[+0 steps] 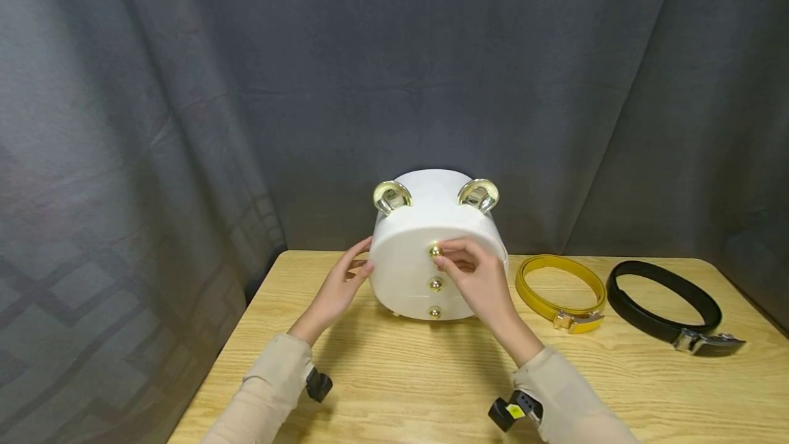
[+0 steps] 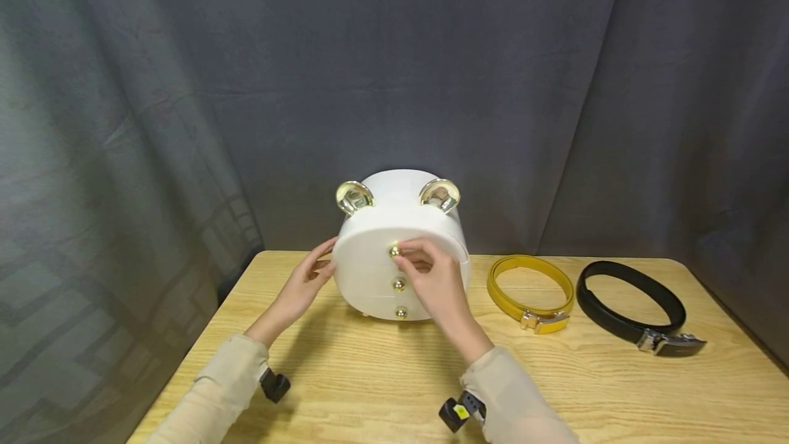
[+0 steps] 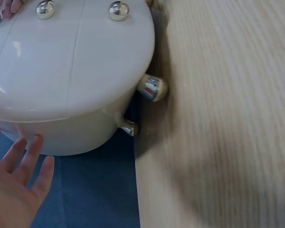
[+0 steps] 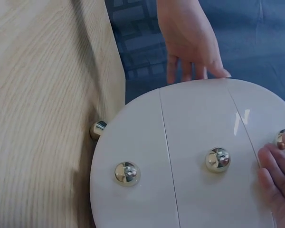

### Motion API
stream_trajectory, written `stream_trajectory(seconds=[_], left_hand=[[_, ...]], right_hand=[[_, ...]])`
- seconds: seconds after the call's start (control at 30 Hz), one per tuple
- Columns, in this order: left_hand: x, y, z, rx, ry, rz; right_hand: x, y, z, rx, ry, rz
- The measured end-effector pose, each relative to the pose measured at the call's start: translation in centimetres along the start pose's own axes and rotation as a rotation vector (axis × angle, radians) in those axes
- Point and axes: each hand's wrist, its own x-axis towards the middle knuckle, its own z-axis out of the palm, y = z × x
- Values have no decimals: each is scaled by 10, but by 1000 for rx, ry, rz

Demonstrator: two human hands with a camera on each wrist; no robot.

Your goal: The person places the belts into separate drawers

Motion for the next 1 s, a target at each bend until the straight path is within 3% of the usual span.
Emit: stream_trajectory(seconds=[0.33,0.57,0.8,1.0], left_hand=[[15,14,-7,42,4,64],[25,24,-11,137,26,168],[34,28,-16,210,2,146],[38,28,-16,178,-32,146]], right_hand=[[-11,5,-5,-40,18,-1],[-22,14,-9,-50,27,38],[-35,21,-8,-4,37,150],[-43,28,-8,-11,31,189]])
